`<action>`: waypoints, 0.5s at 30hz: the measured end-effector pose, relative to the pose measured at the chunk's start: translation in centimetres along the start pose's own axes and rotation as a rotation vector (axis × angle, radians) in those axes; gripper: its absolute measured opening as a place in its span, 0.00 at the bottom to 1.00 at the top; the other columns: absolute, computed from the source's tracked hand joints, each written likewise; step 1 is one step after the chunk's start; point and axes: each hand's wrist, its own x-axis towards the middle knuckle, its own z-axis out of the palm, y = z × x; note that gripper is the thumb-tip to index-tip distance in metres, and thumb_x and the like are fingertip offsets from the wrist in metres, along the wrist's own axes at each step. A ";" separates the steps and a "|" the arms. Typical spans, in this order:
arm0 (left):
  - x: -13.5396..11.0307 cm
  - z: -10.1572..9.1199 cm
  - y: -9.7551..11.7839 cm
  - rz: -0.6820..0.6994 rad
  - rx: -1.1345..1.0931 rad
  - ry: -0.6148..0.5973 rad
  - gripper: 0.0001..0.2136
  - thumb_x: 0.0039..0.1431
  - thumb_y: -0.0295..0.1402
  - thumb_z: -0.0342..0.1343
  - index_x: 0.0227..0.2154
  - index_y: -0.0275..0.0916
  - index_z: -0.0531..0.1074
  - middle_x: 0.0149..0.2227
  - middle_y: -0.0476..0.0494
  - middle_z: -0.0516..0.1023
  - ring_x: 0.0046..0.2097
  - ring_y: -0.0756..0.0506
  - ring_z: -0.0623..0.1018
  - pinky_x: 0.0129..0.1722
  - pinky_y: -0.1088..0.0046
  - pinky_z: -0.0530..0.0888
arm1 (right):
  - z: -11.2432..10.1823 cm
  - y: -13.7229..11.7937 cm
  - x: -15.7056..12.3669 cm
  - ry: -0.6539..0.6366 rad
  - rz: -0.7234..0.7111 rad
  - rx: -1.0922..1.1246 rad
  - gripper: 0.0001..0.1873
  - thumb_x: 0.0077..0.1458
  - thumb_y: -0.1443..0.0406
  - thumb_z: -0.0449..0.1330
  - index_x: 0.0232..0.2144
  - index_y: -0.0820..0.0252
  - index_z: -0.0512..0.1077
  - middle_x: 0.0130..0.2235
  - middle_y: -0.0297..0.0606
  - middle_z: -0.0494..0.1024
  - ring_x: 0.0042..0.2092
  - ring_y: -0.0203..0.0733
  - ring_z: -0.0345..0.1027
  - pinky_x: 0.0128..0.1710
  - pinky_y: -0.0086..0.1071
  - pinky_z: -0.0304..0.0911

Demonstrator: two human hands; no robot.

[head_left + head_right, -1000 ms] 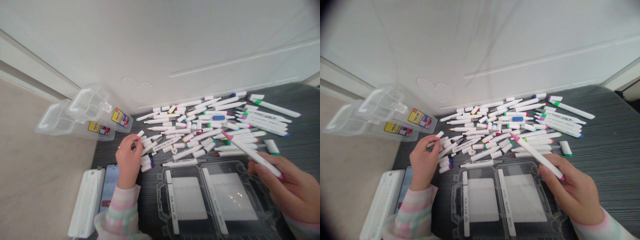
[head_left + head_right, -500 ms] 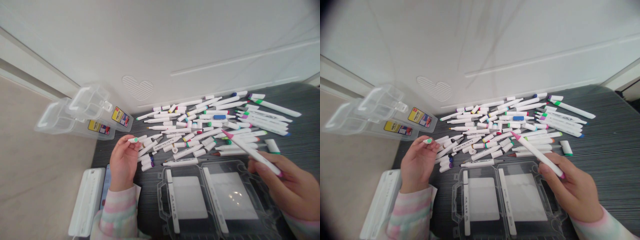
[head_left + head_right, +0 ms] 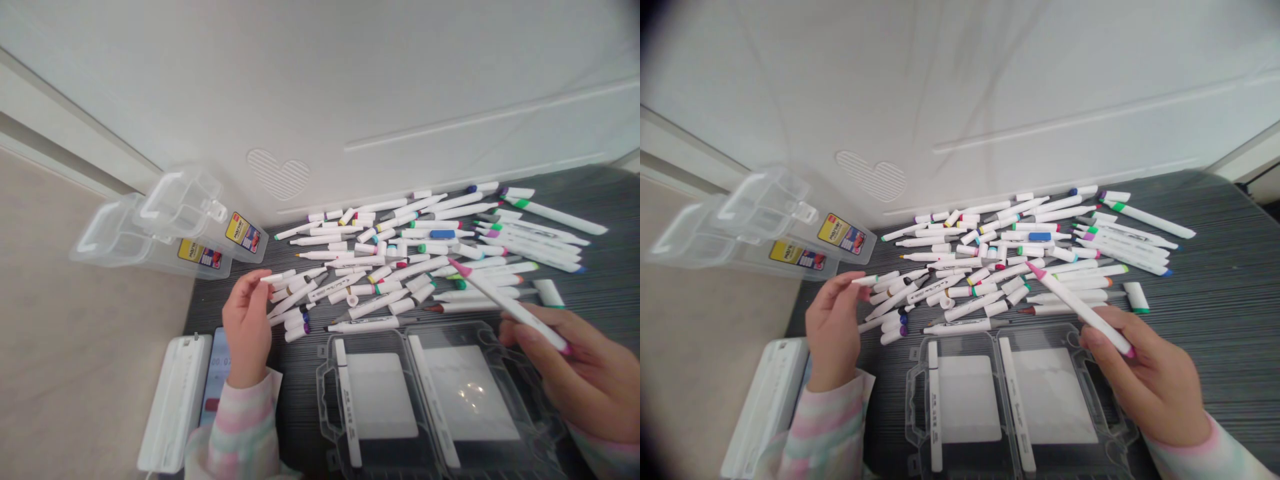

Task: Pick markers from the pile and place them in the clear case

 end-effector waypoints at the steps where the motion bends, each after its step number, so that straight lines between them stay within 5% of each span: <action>1: -0.1 0.0 -0.1 0.059 0.163 0.020 0.08 0.51 0.32 0.50 0.34 0.38 0.70 0.28 0.49 0.70 0.30 0.52 0.70 0.32 0.76 0.66 | -0.1 -0.1 0.2 0.005 -0.011 -0.003 0.14 0.53 0.56 0.47 0.26 0.56 0.66 0.23 0.32 0.72 0.22 0.32 0.67 0.21 0.22 0.60; 7: 0.0 0.0 -0.6 0.356 0.716 0.021 0.12 0.55 0.32 0.45 0.39 0.35 0.69 0.37 0.43 0.73 0.34 0.50 0.71 0.38 0.74 0.68 | -0.2 -0.3 0.3 0.025 -0.003 0.011 0.13 0.53 0.56 0.47 0.26 0.56 0.66 0.23 0.32 0.72 0.22 0.32 0.67 0.20 0.23 0.59; 15: 0.5 0.1 -1.3 0.408 0.897 -0.022 0.12 0.55 0.30 0.44 0.38 0.33 0.69 0.38 0.39 0.74 0.39 0.45 0.73 0.42 0.70 0.68 | -0.1 0.3 -0.4 0.009 0.021 0.053 0.11 0.53 0.58 0.48 0.28 0.55 0.66 0.26 0.33 0.72 0.25 0.33 0.67 0.24 0.23 0.61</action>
